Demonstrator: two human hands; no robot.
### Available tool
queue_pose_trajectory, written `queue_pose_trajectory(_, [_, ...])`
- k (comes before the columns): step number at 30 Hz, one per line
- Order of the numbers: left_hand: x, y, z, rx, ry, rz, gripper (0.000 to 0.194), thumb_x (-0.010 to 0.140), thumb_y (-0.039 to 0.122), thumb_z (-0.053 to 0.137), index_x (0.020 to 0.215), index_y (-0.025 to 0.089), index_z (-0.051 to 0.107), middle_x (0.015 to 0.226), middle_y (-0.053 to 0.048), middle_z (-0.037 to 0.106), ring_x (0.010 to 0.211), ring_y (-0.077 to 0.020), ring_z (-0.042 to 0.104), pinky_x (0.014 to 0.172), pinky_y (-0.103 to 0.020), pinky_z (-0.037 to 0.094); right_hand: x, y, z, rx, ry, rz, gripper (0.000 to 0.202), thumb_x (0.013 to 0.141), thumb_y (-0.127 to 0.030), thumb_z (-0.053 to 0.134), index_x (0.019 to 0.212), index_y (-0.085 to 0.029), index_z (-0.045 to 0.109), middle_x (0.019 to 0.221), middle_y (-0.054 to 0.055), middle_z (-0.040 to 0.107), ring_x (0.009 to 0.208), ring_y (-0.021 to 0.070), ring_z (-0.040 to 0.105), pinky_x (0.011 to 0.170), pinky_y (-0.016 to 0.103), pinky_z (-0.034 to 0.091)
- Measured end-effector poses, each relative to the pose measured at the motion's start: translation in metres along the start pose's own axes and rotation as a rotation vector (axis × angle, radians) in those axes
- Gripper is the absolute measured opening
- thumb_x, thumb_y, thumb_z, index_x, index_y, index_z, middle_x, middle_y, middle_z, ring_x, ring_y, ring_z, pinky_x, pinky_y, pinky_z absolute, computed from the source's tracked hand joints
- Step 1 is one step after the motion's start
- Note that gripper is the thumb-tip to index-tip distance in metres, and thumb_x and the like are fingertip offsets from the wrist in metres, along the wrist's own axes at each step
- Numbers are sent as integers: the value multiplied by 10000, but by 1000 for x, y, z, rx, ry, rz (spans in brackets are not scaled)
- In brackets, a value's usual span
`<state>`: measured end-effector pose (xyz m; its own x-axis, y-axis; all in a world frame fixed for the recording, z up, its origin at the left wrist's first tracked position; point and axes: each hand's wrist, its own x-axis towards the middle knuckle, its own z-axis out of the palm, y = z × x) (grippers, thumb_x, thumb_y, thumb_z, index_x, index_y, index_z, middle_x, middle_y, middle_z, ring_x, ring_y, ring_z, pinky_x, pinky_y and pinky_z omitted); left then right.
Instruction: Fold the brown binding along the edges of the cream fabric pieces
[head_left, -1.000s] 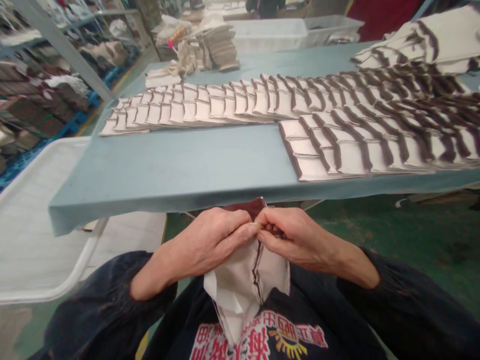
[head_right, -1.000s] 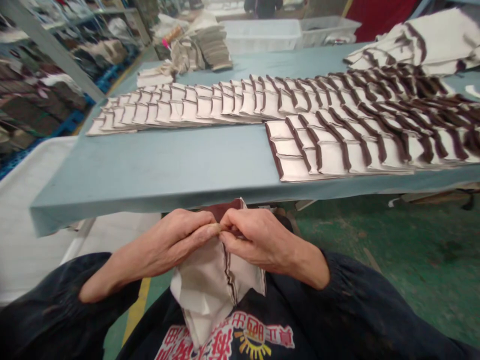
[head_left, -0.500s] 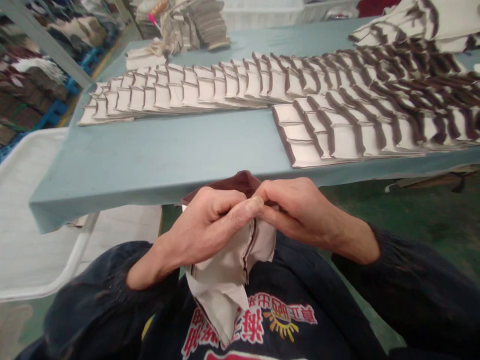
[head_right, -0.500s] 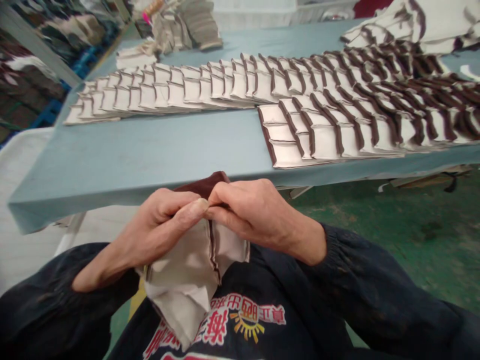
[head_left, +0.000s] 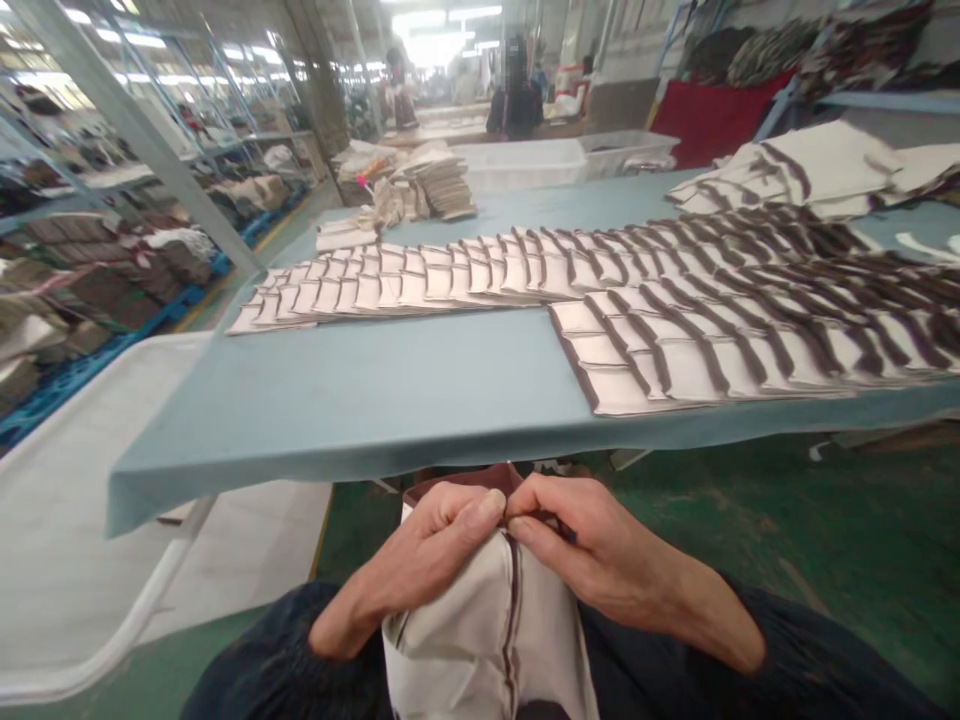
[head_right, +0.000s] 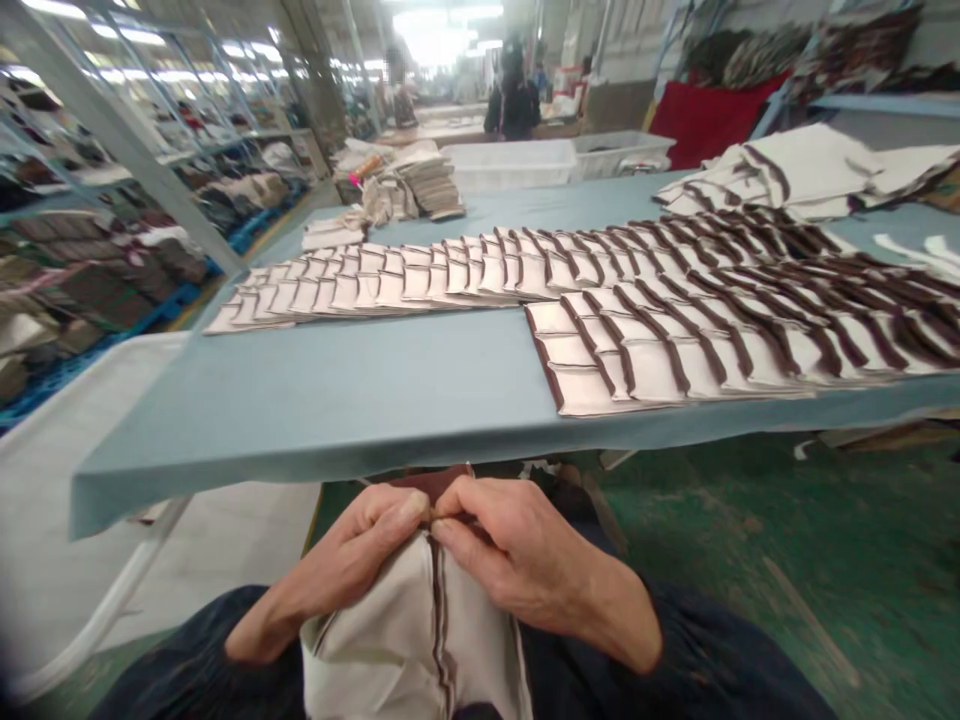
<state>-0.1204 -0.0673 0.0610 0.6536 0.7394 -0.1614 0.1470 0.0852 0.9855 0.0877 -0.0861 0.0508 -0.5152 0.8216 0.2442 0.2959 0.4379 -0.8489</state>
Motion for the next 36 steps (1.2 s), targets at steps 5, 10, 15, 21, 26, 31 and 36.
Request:
queue_pose_trajectory(5, [-4, 4, -6, 57, -83, 34, 519, 1023, 570, 440, 671, 215, 301, 670, 46, 266, 603, -108, 236, 526, -264, 224, -1, -7, -5, -38, -50, -11, 149, 1042, -190, 521, 947, -190, 636, 843, -3, 675, 743, 127, 594, 704, 246, 420])
queue_pose_trajectory(10, [-7, 10, -12, 231, -91, 107, 449, 1054, 448, 412, 684, 209, 321, 677, 42, 307, 612, -115, 287, 545, -263, 260, 0, -12, -11, -70, -85, -15, 150, 1028, -157, 517, 995, -187, 661, 891, 7, 709, 774, 127, 626, 721, 240, 431])
queue_pose_trajectory(15, [-5, 12, -17, 287, -115, 154, 438, 1054, 429, 445, 687, 198, 379, 649, 60, 335, 597, -106, 300, 545, -252, 265, 0, -11, -13, -137, -91, -15, 151, 1028, -165, 519, 1005, -190, 666, 904, 13, 721, 795, 137, 646, 731, 251, 433])
queue_pose_trajectory(21, [-2, 27, -22, 588, -135, 235, 363, 1072, 343, 462, 759, 175, 538, 691, 52, 497, 634, -101, 450, 603, -235, 344, 2, -22, -22, -207, -113, 1, 174, 1025, -155, 490, 1020, -188, 661, 919, 24, 729, 820, 152, 664, 732, 262, 438])
queue_pose_trajectory(26, [-3, 32, -16, 905, -88, 411, 369, 1105, 315, 404, 801, 178, 562, 690, 30, 561, 605, -120, 486, 568, -276, 323, 5, -33, -31, -219, -163, 39, 239, 1043, -167, 409, 963, -188, 633, 852, 13, 687, 773, 146, 639, 716, 269, 421])
queue_pose_trajectory(31, [-5, 31, -6, 1059, -71, 502, 421, 1123, 314, 330, 784, 181, 541, 669, 18, 568, 565, -132, 460, 538, -304, 294, 1, -33, -27, -262, -108, 25, 284, 1040, -183, 411, 840, -180, 613, 750, 8, 645, 673, 136, 585, 647, 271, 380])
queue_pose_trajectory(36, [-3, 37, -2, 977, -130, 461, 340, 1083, 265, 431, 757, 187, 488, 664, 35, 532, 562, -116, 421, 527, -286, 276, -4, -33, -23, -320, -79, -25, 309, 1047, -188, 410, 823, -175, 623, 730, 12, 651, 650, 135, 578, 628, 275, 367])
